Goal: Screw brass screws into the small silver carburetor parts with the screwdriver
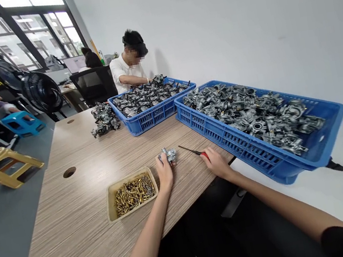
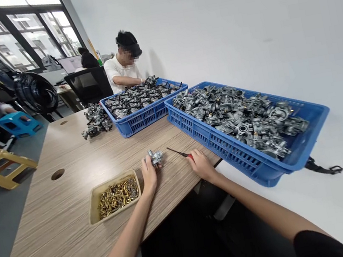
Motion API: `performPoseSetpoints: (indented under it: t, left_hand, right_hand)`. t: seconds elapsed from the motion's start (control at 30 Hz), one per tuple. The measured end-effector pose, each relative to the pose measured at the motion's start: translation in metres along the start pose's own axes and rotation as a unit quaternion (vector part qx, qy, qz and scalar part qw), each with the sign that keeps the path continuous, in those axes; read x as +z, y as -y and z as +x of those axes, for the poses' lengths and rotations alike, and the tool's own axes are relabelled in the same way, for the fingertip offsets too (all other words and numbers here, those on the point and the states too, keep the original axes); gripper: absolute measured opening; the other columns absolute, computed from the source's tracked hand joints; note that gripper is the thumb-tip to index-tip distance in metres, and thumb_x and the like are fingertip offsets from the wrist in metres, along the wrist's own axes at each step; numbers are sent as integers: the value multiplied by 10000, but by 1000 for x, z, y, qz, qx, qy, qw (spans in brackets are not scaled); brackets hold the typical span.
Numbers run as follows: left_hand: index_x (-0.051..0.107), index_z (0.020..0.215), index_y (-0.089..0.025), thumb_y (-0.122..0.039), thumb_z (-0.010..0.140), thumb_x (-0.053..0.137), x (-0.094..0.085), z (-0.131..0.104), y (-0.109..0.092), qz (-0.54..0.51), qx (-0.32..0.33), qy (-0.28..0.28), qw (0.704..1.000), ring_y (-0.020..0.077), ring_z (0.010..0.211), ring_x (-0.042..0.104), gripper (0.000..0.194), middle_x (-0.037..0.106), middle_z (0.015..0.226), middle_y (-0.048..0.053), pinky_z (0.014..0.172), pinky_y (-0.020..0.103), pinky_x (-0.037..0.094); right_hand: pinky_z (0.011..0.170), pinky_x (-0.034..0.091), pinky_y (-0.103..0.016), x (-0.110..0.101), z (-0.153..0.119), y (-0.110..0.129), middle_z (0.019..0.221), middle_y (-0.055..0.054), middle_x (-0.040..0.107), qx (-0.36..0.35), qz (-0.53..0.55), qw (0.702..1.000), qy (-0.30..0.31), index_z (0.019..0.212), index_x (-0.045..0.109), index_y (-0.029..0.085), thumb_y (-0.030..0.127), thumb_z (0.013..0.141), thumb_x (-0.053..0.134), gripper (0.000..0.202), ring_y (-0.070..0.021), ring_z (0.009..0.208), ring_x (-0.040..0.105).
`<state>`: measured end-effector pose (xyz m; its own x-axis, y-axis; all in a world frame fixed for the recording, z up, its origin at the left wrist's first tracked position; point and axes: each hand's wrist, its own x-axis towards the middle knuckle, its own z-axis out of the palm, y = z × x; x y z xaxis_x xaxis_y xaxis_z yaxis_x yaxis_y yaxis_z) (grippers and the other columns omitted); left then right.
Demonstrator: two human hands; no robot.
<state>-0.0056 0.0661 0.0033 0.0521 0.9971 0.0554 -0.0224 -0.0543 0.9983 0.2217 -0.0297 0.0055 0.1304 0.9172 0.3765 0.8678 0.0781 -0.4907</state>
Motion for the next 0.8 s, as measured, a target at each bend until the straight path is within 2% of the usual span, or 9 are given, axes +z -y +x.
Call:
performPoseSetpoints:
  t: [0.13,0.27,0.33,0.4,0.47,0.57,0.67,0.8]
  left_hand:
    - [522,979,-212,-656,977,436,0,1,-2,16,2,-24,1000,176,703,649,452,667,836,31,763,327,493]
    - [520,1077,-211,-595,930,591,0,0,-4,66,31,-53,996,191,868,634,417,648,973,49,830,333,486]
    - [517,1112,-213,-564,933,603,-1,0,-3,83,41,-52,994,199,931,620,404,641,1003,50,875,345,474]
    - [518,1121,-213,-545,936,604,-2,0,-1,97,47,-48,993,202,972,607,389,631,1021,49,912,356,457]
    - [517,1121,-210,-537,943,591,-2,1,1,102,48,-40,993,201,984,599,379,621,1031,49,927,359,451]
    - [514,1120,-208,-536,950,573,-2,3,4,99,44,-29,994,197,979,593,374,611,1040,51,928,358,453]
    - [516,1133,-214,-536,947,579,-1,3,6,104,45,-25,993,195,982,590,377,609,1043,48,927,355,457]
    - [522,1137,-218,-537,945,585,-2,2,5,114,53,-17,992,200,988,597,378,615,1047,50,939,361,455]
  right_hand:
    - [703,446,-341,-5,-3,3,761,-15,597,71,109,991,5,1003,535,241,419,1057,326,280,-220,709,591]
    - [734,451,-330,-10,-4,4,821,-17,622,77,174,982,14,1075,541,227,466,1017,435,268,-214,777,608]
    - [754,463,-322,-12,-2,2,850,-13,630,54,221,972,61,1095,553,220,474,974,531,282,-203,801,607]
    - [719,459,-304,-16,2,-1,800,7,609,35,282,949,133,1055,581,214,484,951,573,290,-177,748,580]
    - [667,440,-288,-21,6,-3,704,30,567,36,342,918,198,1018,609,199,499,957,567,309,-151,663,535]
    - [629,406,-279,-28,11,-4,613,42,542,42,393,884,251,1023,642,169,511,978,534,361,-134,598,501]
    - [609,385,-272,-30,13,-3,600,32,565,39,398,877,265,1031,671,151,515,991,516,398,-131,589,503]
    - [573,357,-259,-28,12,-2,590,46,514,36,392,883,254,1045,692,142,512,988,525,410,-116,570,451]
